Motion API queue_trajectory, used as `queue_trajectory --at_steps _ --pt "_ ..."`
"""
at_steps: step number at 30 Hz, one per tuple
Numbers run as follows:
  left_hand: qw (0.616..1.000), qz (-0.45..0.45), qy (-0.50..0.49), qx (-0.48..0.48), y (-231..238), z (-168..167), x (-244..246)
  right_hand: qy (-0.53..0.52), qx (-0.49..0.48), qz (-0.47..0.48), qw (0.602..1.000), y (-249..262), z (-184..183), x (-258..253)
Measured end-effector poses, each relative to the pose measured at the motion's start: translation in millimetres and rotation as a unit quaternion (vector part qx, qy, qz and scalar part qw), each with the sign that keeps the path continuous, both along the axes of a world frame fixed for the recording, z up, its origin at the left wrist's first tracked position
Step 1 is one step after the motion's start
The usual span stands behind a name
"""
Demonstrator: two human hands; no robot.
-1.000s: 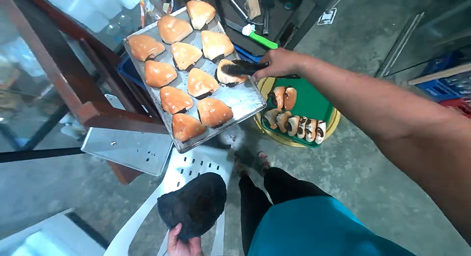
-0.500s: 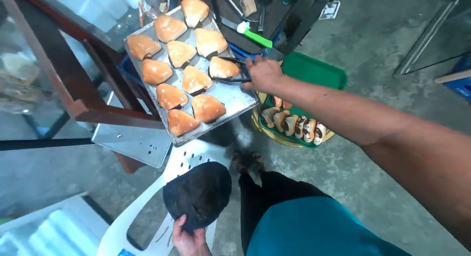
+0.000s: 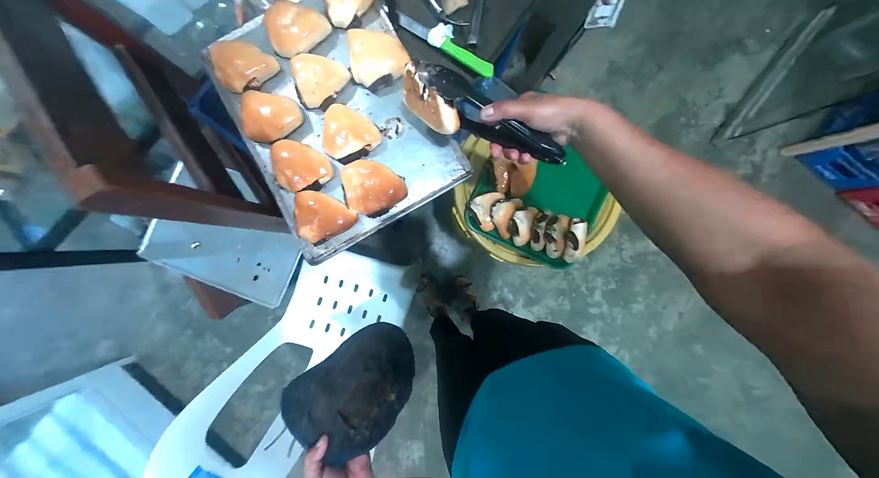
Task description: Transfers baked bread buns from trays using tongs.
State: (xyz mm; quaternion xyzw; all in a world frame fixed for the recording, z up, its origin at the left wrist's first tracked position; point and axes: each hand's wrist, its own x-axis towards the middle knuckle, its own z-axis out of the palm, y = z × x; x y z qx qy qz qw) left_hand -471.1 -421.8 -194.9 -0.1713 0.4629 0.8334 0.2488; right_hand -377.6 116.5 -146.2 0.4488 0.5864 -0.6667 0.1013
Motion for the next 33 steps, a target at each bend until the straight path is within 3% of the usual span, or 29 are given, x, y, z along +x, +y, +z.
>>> queue_trajectory --at_steps 4,7,12,21,24,27,30,33 --pt "0.999 -0.026 -0.006 0.028 5 -4 -8 -0.057 0.021 -0.109 0.992 -27 -2 109" --pt "0.999 -0.050 -0.002 0.011 16 -9 -14 -0.177 0.042 -0.232 0.955 -46 -48 160" --pt "0.997 -0.076 0.001 0.007 44 0 -18 -0.322 0.081 -0.183 0.925 -58 -135 165" --pt "0.997 -0.079 0.007 0.003 49 2 -7 -0.286 0.031 -0.196 0.937 -51 -138 184" --pt "0.999 -0.049 0.002 -0.016 49 1 -4 -0.308 0.128 -0.114 0.936 -50 -120 191" --pt "0.999 -0.033 0.002 -0.042 56 -1 -11 -0.263 0.268 -0.056 0.925 -51 -79 175" --pt "0.999 -0.032 0.000 -0.037 66 -5 -26 -0.174 0.371 0.016 0.912 -47 -29 111" --pt "0.999 -0.027 -0.004 -0.038 80 -15 -46 -0.130 0.444 0.083 0.883 -30 -2 27"
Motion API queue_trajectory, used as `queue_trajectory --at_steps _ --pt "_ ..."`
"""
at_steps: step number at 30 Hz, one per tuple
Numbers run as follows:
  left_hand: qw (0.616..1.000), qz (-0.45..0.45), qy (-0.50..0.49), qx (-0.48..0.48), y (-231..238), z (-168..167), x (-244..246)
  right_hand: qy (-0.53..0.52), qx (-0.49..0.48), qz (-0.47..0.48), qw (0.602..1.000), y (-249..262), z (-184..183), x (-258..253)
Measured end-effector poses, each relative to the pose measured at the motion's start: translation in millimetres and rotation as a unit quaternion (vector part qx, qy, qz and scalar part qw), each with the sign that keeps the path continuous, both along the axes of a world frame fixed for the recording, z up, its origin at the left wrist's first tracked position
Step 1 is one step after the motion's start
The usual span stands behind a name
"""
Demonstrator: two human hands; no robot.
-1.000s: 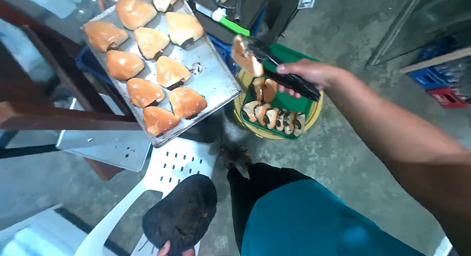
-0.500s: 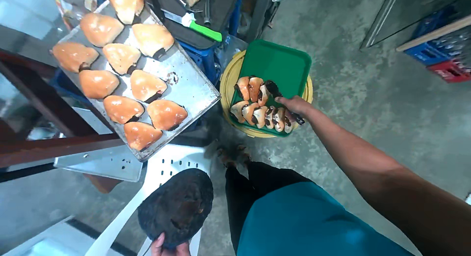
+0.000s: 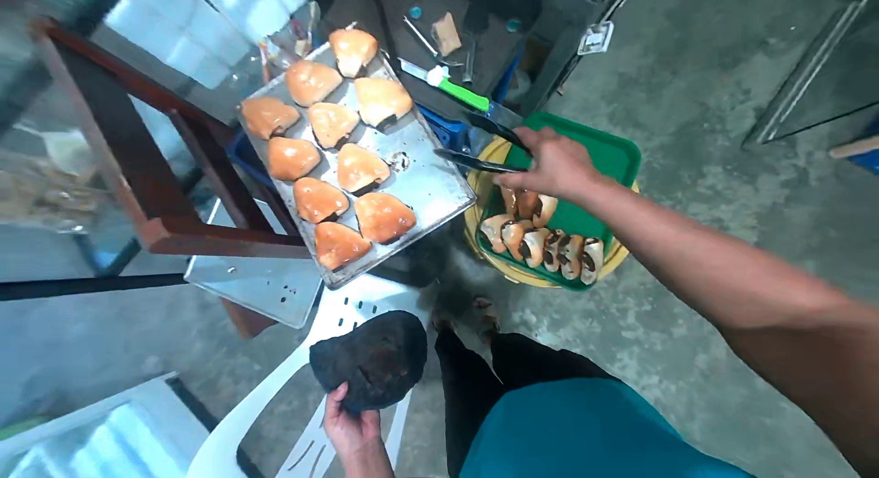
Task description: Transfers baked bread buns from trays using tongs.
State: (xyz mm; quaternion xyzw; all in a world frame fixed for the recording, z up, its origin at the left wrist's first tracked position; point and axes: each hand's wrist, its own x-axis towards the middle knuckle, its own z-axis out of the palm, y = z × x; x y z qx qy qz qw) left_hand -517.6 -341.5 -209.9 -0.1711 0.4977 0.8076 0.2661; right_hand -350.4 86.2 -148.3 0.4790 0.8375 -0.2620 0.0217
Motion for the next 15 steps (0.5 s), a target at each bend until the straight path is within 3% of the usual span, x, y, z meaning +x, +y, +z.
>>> queue_trajectory --at_steps 7,15 --pt "1.000 0.005 0.005 0.023 34 -26 -54 -0.097 0.064 0.063 0.991 54 -3 -159" --pt "0.999 -0.026 0.003 0.043 60 -28 -106 -0.165 0.089 0.138 0.973 85 -5 -187"
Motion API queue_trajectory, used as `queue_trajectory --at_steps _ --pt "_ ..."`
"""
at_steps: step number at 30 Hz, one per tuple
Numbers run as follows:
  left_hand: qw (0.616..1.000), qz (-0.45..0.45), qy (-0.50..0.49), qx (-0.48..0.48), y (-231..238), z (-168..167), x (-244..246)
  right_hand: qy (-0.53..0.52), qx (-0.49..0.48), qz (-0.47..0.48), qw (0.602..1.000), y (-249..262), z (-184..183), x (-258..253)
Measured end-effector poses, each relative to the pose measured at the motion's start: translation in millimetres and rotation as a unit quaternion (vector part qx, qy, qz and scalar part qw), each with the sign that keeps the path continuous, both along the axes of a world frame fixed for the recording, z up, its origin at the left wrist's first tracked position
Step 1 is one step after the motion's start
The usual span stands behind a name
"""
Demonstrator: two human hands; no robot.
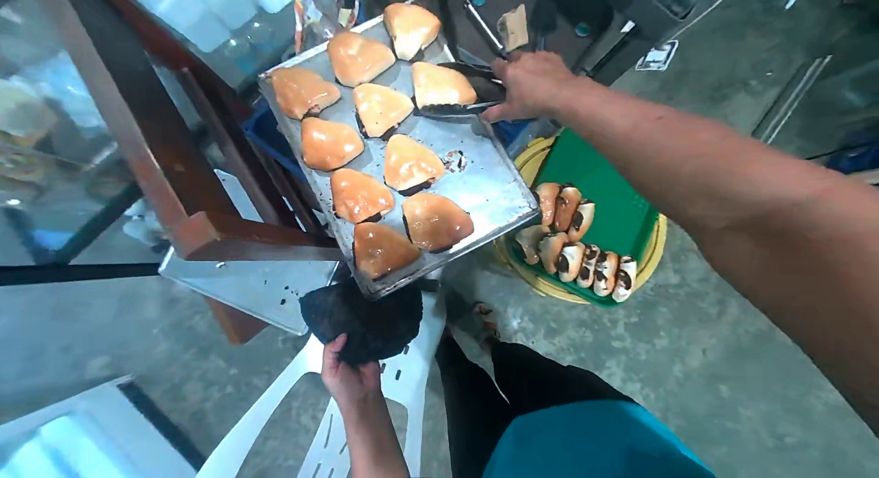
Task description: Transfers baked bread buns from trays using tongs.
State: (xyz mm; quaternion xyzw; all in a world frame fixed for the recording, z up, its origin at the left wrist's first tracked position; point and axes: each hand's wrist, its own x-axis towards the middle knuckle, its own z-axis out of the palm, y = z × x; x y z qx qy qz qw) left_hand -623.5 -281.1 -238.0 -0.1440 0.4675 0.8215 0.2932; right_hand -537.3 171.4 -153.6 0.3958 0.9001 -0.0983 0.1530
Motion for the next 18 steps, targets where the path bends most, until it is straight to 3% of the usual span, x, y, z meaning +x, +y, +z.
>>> queue_trajectory --at_steps 4,8,11,15,18 --pt "1.000 -0.006 -0.015 0.008 -2 -3 -5 0.074 -0.129 -0.063 0.987 18 5 6" --pt "1.000 -0.009 -0.006 -0.013 0 -5 -3 0.170 -0.354 -0.275 0.878 17 4 26" --pt "1.000 -0.017 0.004 -0.013 -4 -6 -4 0.192 -0.484 -0.244 0.818 14 2 59" --pt "0.998 -0.061 0.017 0.017 -11 -9 -5 0.228 -0.542 -0.248 0.769 -31 10 166" --pt "0.996 -0.074 0.007 0.051 -15 -11 -8 0.247 -0.485 -0.370 0.753 -84 7 266"
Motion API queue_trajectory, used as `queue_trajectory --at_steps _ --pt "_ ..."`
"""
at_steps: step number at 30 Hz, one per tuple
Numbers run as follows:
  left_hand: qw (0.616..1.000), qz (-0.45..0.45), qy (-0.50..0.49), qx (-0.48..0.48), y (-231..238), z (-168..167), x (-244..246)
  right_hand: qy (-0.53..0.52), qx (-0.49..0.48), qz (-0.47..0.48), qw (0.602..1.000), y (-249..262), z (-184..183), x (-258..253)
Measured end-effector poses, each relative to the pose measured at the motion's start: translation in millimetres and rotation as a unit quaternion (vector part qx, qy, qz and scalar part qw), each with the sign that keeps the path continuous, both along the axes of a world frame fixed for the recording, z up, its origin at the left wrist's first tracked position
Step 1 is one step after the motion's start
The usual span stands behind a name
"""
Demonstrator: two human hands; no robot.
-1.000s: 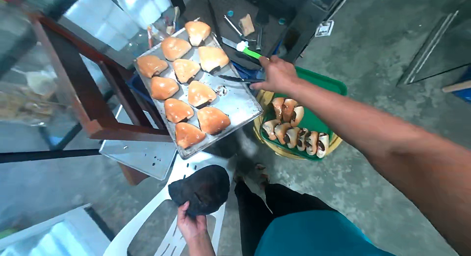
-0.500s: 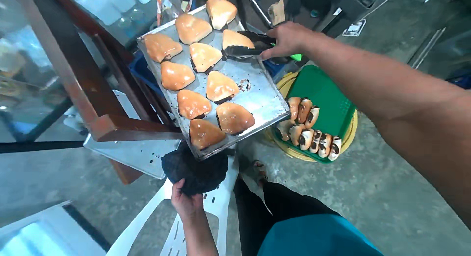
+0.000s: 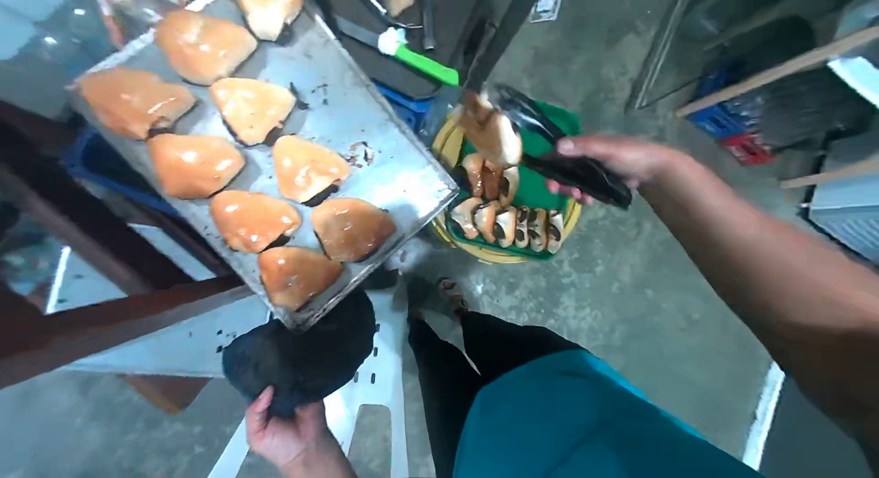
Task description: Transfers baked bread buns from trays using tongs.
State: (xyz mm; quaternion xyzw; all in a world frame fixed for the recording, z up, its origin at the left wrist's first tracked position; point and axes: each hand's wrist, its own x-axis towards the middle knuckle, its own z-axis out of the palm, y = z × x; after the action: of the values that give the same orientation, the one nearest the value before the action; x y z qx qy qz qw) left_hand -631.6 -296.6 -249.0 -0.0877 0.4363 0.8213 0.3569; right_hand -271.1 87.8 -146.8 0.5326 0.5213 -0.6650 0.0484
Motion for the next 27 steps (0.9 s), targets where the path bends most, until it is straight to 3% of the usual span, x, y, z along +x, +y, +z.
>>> queue_trajectory --at_steps 4,9,14,19,21,24,27 --pt "1.000 0.001 -0.008 -0.004 3 4 0 -0.178 -0.009 -0.212 0.961 -40 -58 67" --pt "0.999 -0.008 0.009 -0.038 8 13 3 -0.287 -0.024 -0.169 0.943 -44 -130 67" --pt "0.999 -0.004 0.016 -0.040 8 14 4 -0.326 0.013 -0.140 0.935 -44 -126 76" --pt "0.998 0.001 0.026 -0.063 12 11 7 -0.319 0.066 -0.137 0.935 -47 -147 68" --pt "0.997 0.008 0.028 -0.073 14 11 8 -0.346 0.081 -0.112 0.928 -47 -141 66" --pt "0.998 0.019 0.005 -0.062 15 12 7 -0.361 0.172 -0.060 0.915 -54 -100 58" --pt "0.999 0.022 -0.016 -0.029 13 9 5 -0.253 0.325 0.063 0.909 -66 -44 12"
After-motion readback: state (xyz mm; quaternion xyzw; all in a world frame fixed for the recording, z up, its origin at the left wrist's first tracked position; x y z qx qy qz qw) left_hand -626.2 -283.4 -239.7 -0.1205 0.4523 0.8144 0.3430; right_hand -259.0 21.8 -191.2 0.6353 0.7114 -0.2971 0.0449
